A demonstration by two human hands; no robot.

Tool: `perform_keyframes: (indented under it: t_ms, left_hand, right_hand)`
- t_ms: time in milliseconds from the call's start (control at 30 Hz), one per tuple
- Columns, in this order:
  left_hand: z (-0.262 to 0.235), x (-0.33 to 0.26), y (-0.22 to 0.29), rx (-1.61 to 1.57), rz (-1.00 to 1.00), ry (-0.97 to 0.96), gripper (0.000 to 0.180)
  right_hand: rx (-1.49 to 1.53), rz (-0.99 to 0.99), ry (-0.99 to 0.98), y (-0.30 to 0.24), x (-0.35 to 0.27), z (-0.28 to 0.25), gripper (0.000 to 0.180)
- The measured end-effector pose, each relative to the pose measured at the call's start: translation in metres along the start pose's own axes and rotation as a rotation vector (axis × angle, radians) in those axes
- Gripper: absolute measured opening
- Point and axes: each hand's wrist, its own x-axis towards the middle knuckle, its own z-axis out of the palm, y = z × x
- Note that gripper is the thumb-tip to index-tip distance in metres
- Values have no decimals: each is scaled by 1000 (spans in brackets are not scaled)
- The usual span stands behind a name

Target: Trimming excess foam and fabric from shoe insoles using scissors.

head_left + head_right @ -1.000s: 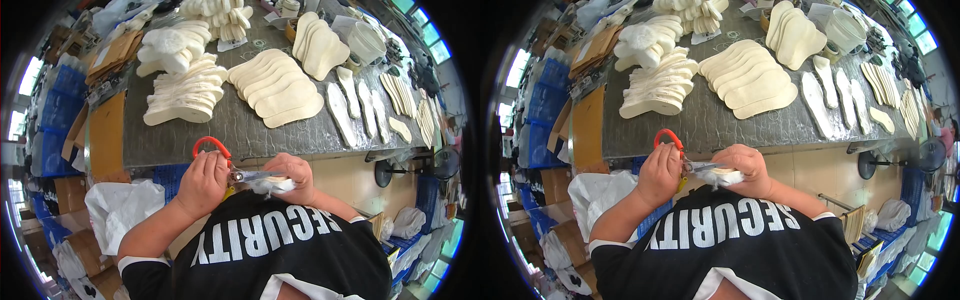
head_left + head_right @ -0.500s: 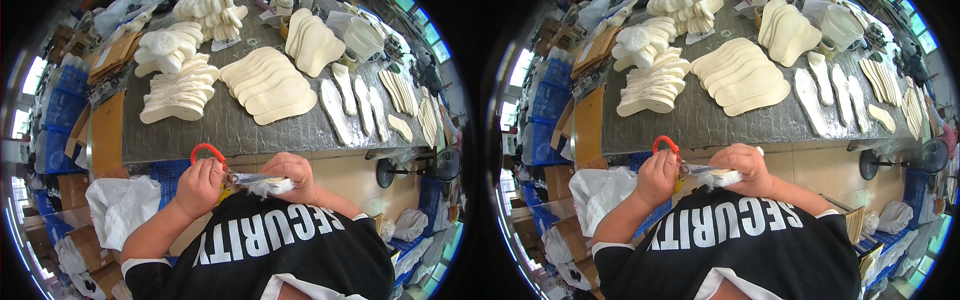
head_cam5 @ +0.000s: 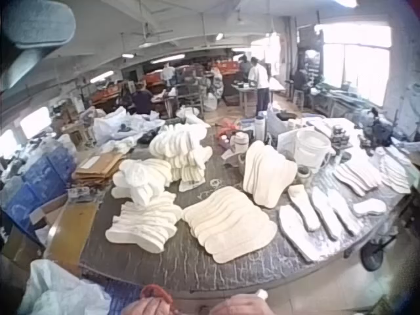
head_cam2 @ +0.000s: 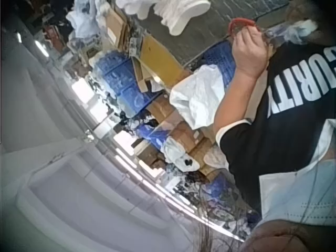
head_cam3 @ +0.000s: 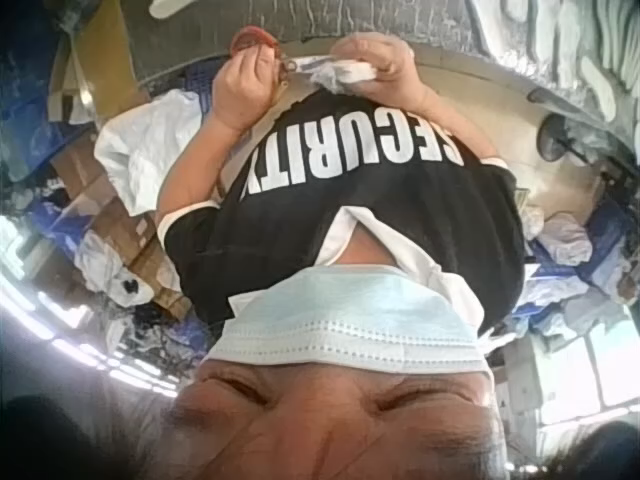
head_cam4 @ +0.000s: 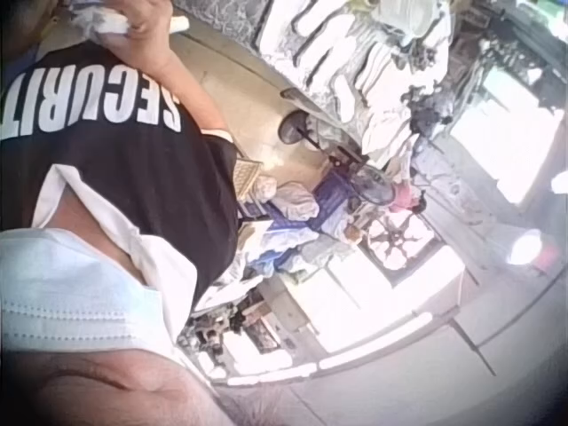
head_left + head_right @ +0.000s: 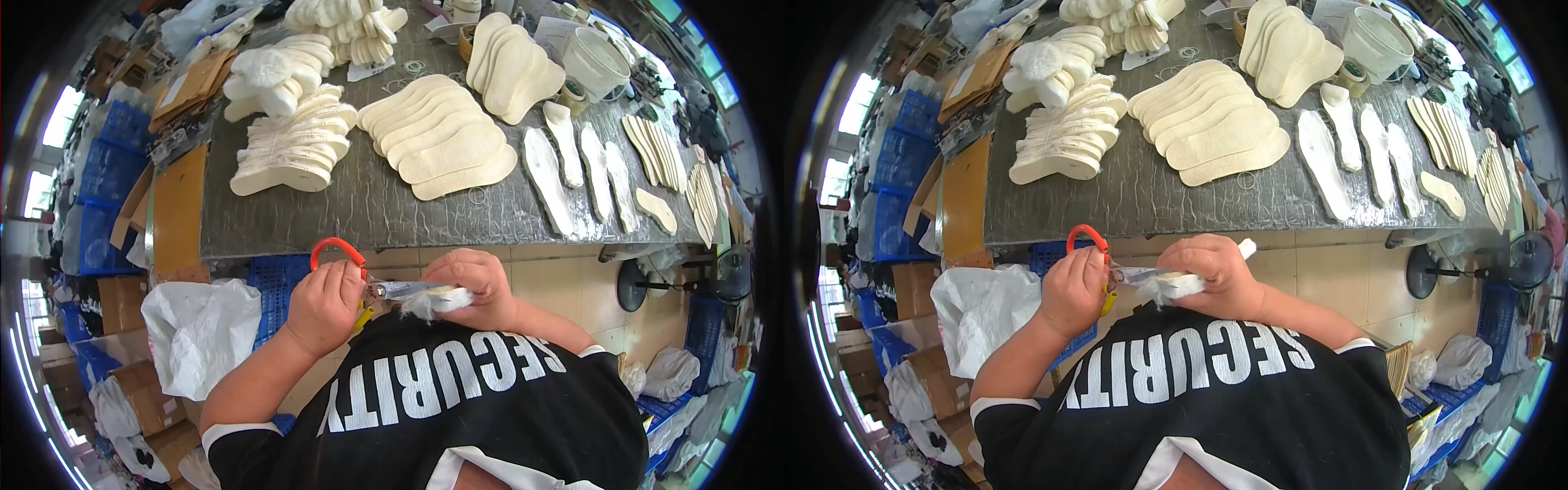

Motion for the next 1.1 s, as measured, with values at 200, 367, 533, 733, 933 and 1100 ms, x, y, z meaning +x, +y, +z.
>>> perform_keyframes:
  t_ms: [200,367,533,733,933,1100]
  left_hand:
    - [0,4,3,57,34,38,31]
    - [3,-13,4,-47,-51,-106,31]
    - [2,-5,5,2,-30,-84,31]
    - [4,0,4,72,10,-24,31]
    - [5,-9,4,-44,-40,-122,28]
    - [6,-10,1,-173,-63,-160,29]
  right_hand:
    - [-32,45,-72,3,-1,3,35]
    - [5,83,-70,2,-3,3,35]
    - [-47,129,-81,7,-4,6,34]
    - [-87,171,-88,6,-2,8,32]
    - [-90,238,-84,5,0,7,28]
    - [-12,326,-125,1,5,3,25]
